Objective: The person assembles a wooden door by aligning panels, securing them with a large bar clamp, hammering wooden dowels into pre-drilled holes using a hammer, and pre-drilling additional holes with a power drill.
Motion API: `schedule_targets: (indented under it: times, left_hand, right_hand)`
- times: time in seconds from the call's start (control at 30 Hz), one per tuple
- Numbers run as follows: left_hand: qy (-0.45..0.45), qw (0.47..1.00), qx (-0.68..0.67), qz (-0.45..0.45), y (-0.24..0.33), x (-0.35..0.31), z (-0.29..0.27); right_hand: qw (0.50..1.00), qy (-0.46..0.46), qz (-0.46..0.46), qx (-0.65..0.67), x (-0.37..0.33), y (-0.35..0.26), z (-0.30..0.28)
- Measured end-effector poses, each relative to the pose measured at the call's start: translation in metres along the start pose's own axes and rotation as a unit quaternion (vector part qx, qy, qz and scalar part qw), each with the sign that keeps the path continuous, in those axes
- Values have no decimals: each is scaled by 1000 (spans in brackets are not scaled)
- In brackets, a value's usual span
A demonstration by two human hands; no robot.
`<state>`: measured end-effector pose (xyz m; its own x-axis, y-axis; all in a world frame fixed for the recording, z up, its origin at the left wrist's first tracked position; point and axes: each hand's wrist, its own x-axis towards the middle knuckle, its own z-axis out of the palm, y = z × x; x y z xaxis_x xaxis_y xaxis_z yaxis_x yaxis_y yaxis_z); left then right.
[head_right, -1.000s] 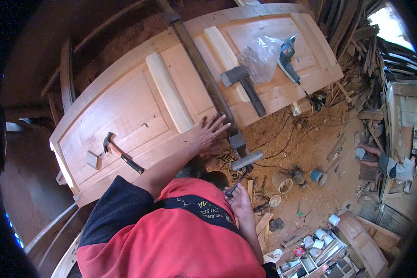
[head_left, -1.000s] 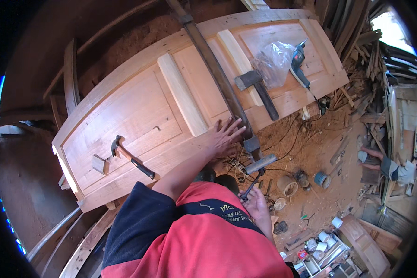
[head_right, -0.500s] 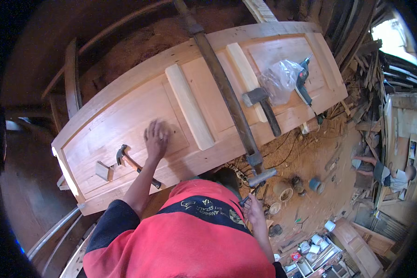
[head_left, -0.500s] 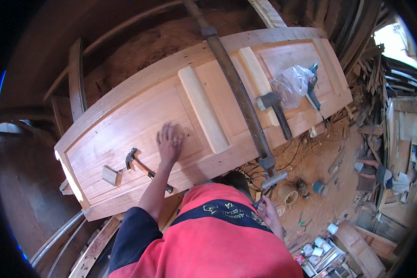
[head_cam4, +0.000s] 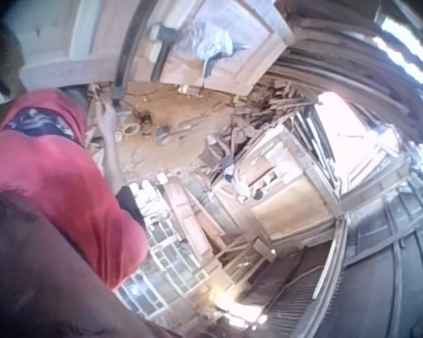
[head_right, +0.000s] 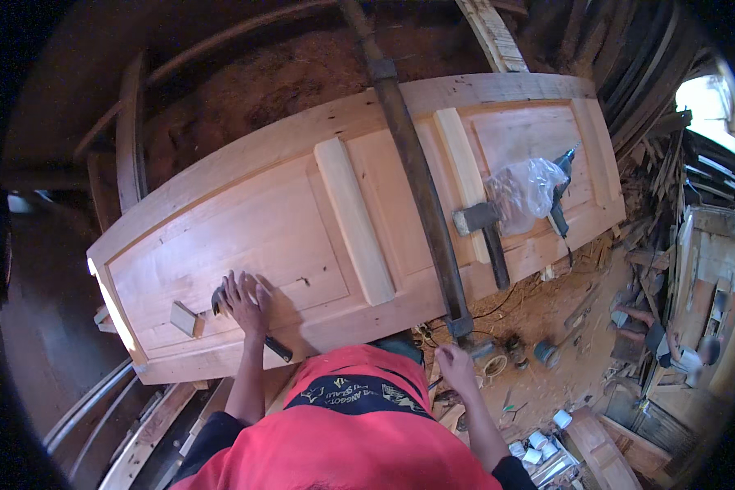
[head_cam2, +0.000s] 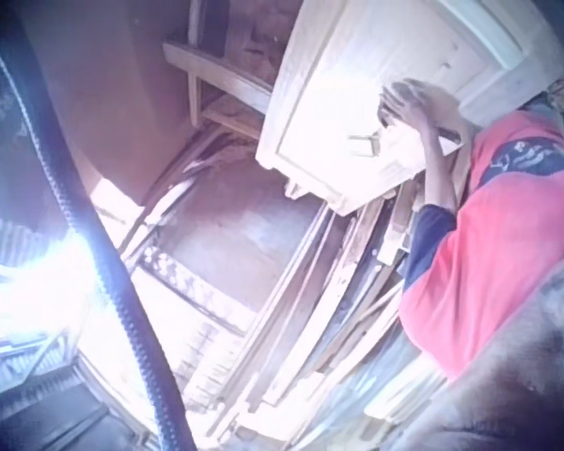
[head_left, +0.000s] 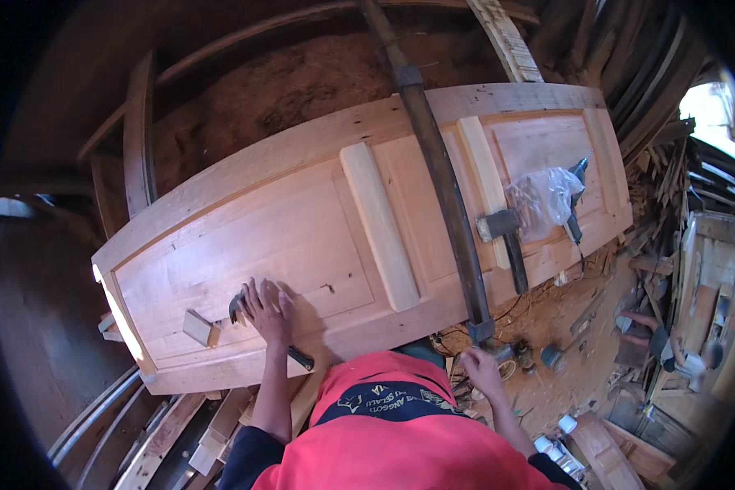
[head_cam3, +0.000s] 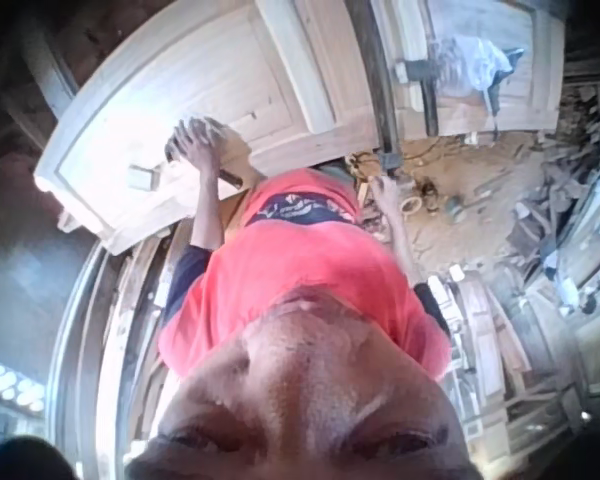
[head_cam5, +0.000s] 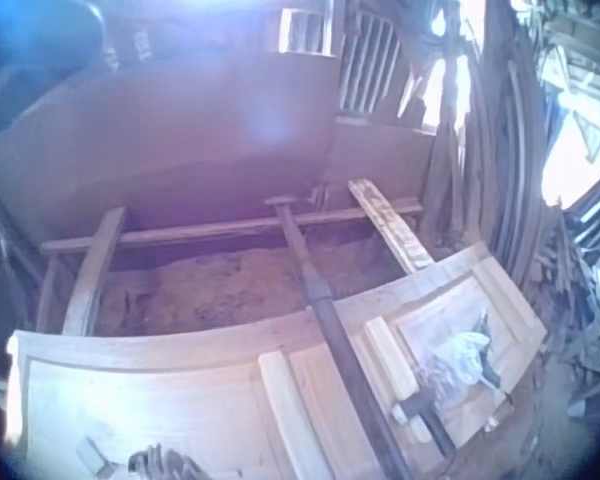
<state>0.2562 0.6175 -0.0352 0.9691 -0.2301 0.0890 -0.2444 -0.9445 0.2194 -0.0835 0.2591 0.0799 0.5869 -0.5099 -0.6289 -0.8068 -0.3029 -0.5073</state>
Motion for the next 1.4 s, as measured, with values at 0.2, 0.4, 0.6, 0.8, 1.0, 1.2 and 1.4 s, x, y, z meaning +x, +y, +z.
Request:
schedule_targets:
  times: [0.2, 0.4, 0.6, 0.8, 1.0, 1.2, 1.4]
  left_hand:
    - [-36, 997, -63, 23, 60, 107, 30]
    - [-15, 970, -191, 149, 168, 283, 74]
    - [-135, 959, -146, 201, 283, 379, 127]
    - [-78, 966, -144, 200, 291, 390, 129]
    - [-166, 958, -170, 162, 289, 388, 128]
    - [-119, 960, -222, 124, 284, 381, 131]
    - [115, 927, -331, 136, 219, 326, 98]
  right_hand:
    - [953, 116, -259, -111, 166, -146, -31]
    - [885, 255, -306, -243, 343, -241, -41]
    - [918, 207, -248, -229, 379, -230, -32]
    - [917, 190, -205, -286, 382, -217, -28]
    - [909, 211, -234, -275, 385, -227, -27]
    - [897, 216, -252, -291, 379, -227, -28]
    - [897, 257, -247, -262, 364, -238, -25]
